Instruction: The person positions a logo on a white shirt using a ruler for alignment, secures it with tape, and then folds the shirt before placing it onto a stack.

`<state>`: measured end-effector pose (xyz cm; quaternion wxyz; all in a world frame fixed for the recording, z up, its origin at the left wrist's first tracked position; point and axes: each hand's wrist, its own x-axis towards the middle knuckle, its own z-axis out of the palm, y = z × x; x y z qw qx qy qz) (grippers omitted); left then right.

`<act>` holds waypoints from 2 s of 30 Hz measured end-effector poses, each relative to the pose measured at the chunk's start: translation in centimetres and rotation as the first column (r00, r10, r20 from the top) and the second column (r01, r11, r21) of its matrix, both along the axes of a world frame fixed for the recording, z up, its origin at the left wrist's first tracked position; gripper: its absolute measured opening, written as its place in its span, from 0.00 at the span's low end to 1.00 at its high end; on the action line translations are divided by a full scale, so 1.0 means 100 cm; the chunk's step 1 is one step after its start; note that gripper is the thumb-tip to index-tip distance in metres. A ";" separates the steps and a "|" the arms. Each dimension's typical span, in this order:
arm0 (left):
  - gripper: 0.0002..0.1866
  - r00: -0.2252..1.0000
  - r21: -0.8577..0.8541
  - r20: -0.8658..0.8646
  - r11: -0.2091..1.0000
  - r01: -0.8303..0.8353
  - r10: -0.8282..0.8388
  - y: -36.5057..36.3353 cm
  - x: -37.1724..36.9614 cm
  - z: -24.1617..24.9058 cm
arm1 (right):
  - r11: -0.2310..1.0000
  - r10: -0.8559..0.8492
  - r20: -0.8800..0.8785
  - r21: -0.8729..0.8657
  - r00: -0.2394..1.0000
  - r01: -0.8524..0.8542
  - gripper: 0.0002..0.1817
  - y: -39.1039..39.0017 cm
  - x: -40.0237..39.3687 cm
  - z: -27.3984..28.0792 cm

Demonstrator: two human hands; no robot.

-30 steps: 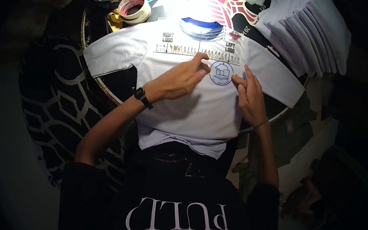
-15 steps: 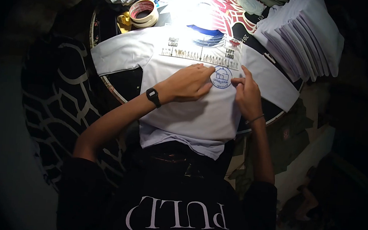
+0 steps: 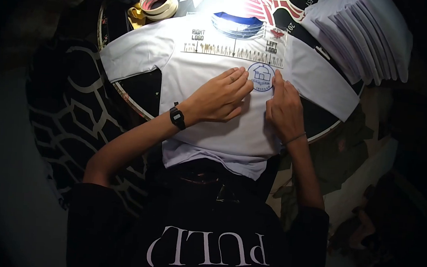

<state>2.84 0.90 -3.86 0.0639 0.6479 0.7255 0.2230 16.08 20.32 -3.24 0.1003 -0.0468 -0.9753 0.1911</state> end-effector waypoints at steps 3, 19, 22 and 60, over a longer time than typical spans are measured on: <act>0.25 0.996 -0.047 0.076 0.998 -0.042 0.046 0.007 -0.001 0.011 | 0.986 -0.069 0.061 -0.146 0.996 0.078 0.30 0.005 -0.005 0.005; 0.17 0.590 0.084 0.379 0.608 -0.790 0.713 -0.036 -0.078 0.001 | 0.727 -0.496 -0.017 -0.556 0.868 0.404 0.28 0.019 -0.066 -0.026; 0.20 0.624 0.120 0.331 0.624 -0.772 0.708 -0.029 -0.078 -0.002 | 0.732 -0.522 -0.034 -0.530 0.853 0.427 0.30 0.014 -0.067 -0.027; 0.23 0.501 0.105 0.576 0.549 -0.829 0.646 0.060 -0.185 -0.027 | 0.664 -0.508 -0.094 -0.677 0.856 0.319 0.30 0.088 -0.174 -0.042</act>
